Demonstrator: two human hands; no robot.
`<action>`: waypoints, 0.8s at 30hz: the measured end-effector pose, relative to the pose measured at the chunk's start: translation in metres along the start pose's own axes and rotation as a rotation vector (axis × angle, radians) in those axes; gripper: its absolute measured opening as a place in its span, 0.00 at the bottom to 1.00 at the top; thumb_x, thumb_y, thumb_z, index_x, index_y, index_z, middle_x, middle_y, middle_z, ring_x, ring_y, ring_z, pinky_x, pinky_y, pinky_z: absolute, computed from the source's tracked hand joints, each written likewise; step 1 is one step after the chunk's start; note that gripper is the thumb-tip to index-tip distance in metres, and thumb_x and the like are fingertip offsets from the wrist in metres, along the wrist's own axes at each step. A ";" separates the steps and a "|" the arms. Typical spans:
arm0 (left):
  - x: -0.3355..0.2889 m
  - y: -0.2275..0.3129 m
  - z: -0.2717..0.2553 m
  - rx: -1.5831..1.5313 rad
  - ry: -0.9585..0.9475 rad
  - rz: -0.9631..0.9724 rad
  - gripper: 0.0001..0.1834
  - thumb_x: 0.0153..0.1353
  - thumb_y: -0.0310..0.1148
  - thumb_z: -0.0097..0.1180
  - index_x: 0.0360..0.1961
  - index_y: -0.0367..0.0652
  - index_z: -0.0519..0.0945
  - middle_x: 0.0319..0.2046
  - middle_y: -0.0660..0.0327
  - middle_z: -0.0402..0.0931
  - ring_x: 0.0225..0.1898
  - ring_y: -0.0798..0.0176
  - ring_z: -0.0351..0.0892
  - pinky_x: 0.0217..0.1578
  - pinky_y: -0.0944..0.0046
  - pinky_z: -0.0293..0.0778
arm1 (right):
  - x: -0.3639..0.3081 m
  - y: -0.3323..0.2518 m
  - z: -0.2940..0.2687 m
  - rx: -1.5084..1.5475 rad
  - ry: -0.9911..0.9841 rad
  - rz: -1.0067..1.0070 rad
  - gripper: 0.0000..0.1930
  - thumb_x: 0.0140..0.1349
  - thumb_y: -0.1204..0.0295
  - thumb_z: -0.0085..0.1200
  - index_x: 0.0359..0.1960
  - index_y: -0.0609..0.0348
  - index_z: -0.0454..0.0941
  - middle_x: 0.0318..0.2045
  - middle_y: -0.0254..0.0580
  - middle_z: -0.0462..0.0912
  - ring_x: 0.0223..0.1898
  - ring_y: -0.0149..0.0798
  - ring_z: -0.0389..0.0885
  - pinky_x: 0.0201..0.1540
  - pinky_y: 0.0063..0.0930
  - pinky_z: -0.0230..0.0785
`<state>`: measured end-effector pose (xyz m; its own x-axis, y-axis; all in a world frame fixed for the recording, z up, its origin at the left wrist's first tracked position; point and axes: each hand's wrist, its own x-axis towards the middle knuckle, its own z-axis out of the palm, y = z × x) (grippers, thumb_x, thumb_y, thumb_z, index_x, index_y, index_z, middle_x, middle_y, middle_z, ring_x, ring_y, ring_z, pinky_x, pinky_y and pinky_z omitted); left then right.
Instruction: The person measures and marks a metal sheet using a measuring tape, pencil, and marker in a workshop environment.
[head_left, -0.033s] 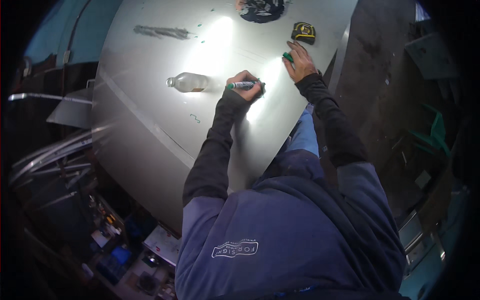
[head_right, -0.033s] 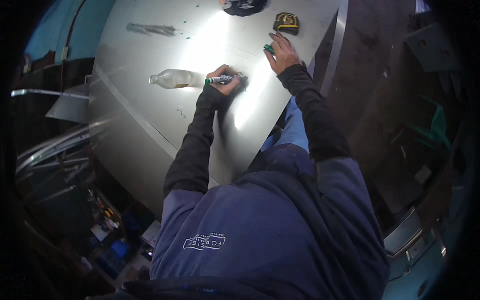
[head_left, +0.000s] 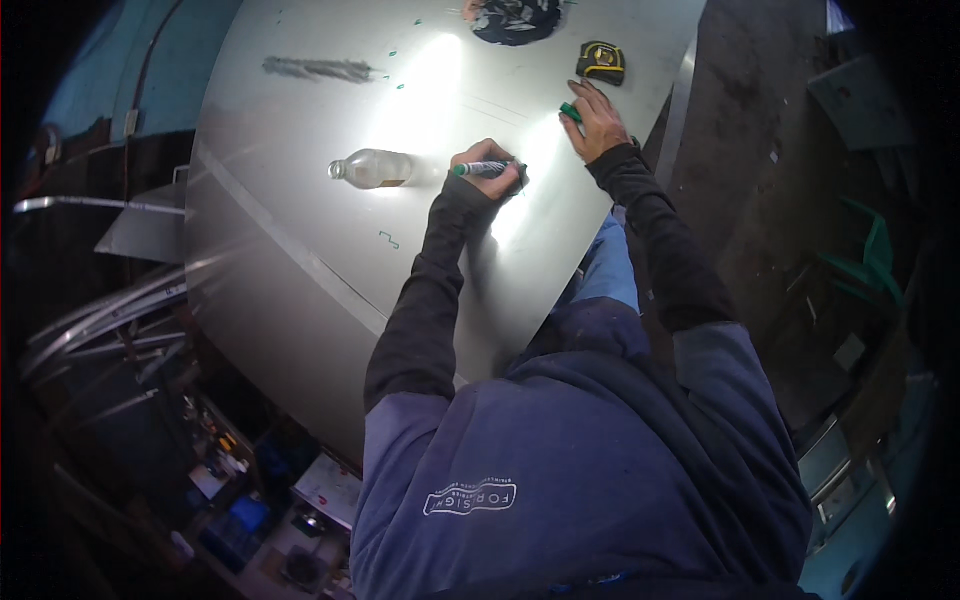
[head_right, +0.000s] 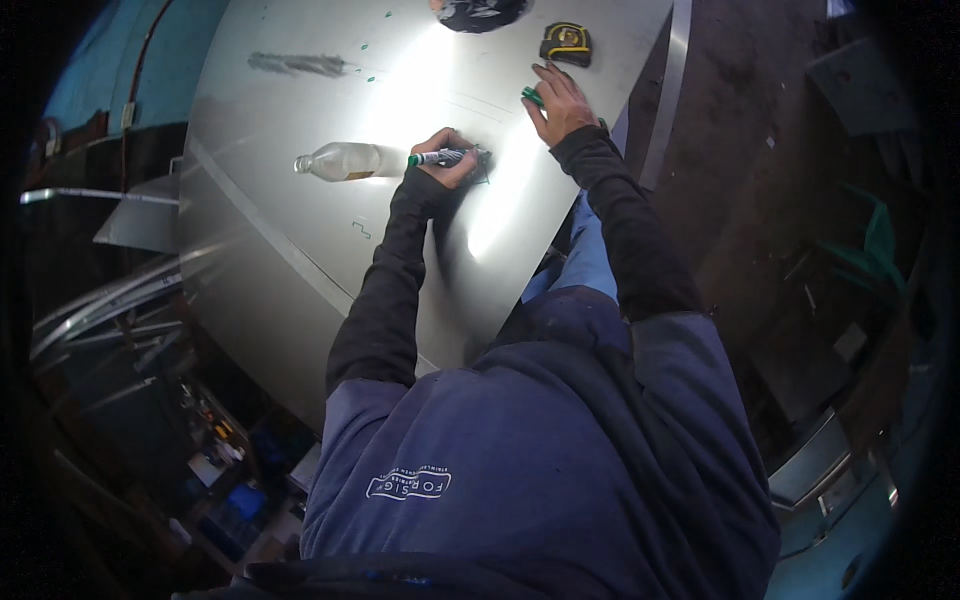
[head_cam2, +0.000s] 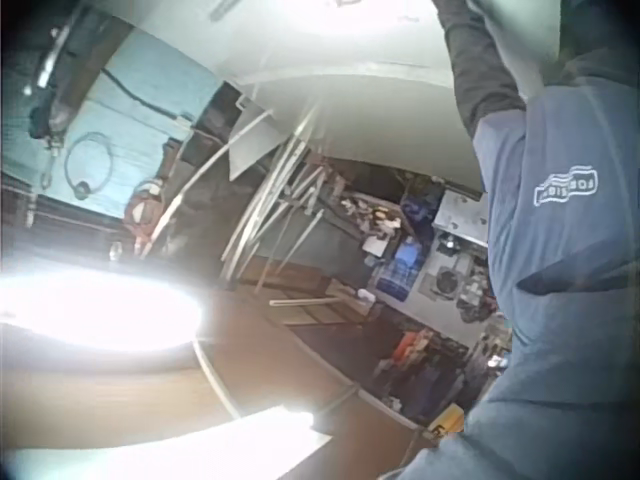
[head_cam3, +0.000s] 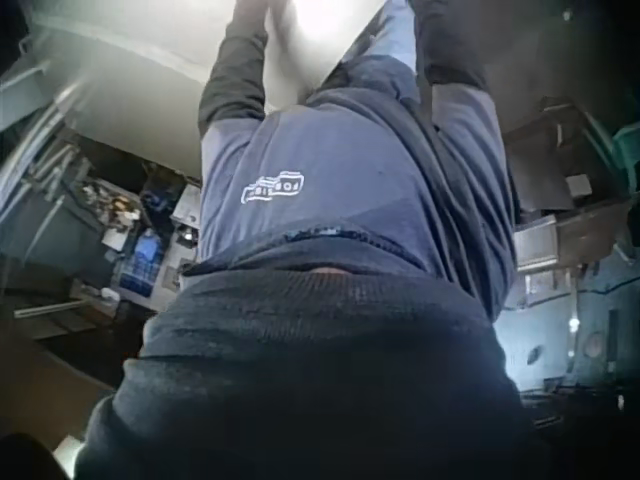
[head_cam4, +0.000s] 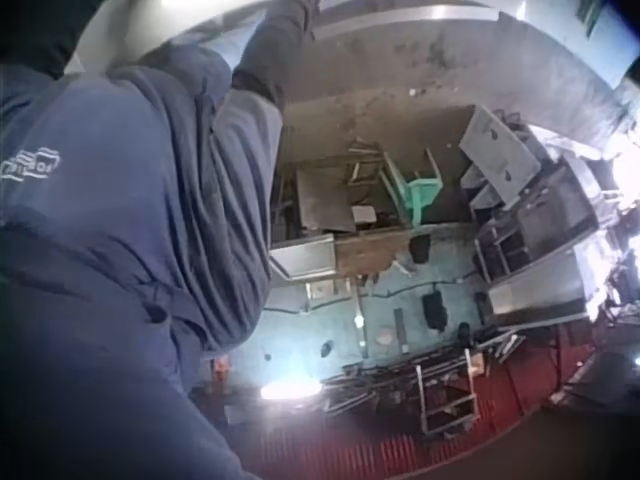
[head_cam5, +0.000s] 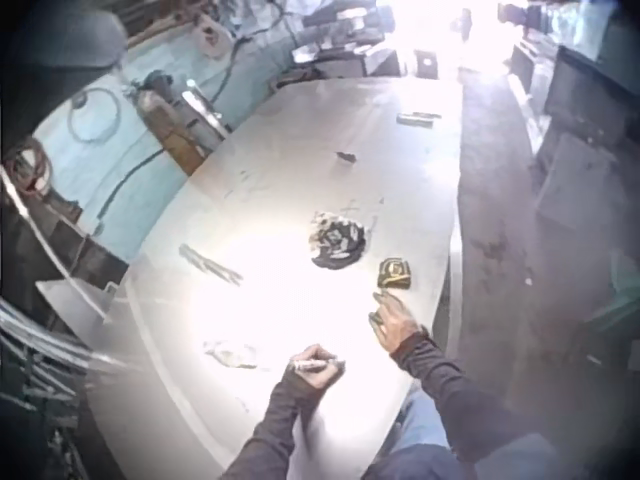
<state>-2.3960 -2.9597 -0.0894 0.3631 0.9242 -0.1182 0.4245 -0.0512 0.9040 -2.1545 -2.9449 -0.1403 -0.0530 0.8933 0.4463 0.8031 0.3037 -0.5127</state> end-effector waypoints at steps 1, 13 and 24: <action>0.005 0.004 0.001 0.005 -0.026 0.003 0.08 0.52 0.31 0.62 0.27 0.39 0.76 0.21 0.63 0.79 0.25 0.74 0.76 0.28 0.72 0.72 | 0.000 0.002 0.001 0.002 -0.012 -0.016 0.11 0.58 0.68 0.55 0.35 0.63 0.73 0.54 0.49 0.72 0.59 0.50 0.67 0.60 0.41 0.60; 0.010 0.014 0.000 0.054 -0.099 -0.033 0.10 0.51 0.32 0.62 0.25 0.38 0.76 0.21 0.63 0.77 0.24 0.74 0.73 0.28 0.71 0.71 | -0.004 0.005 0.004 0.000 0.004 0.000 0.12 0.58 0.67 0.55 0.36 0.64 0.73 0.54 0.48 0.72 0.59 0.49 0.67 0.61 0.39 0.60; 0.008 0.009 -0.001 0.020 -0.097 -0.084 0.10 0.51 0.32 0.62 0.26 0.38 0.76 0.21 0.62 0.77 0.25 0.73 0.74 0.29 0.70 0.71 | -0.002 0.002 0.003 -0.016 -0.005 -0.009 0.11 0.57 0.67 0.56 0.35 0.63 0.73 0.54 0.47 0.73 0.60 0.48 0.67 0.61 0.39 0.61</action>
<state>-2.3903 -2.9521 -0.0822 0.4036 0.8848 -0.2328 0.4729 0.0161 0.8810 -2.1550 -2.9452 -0.1444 -0.0630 0.8923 0.4470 0.8118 0.3064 -0.4971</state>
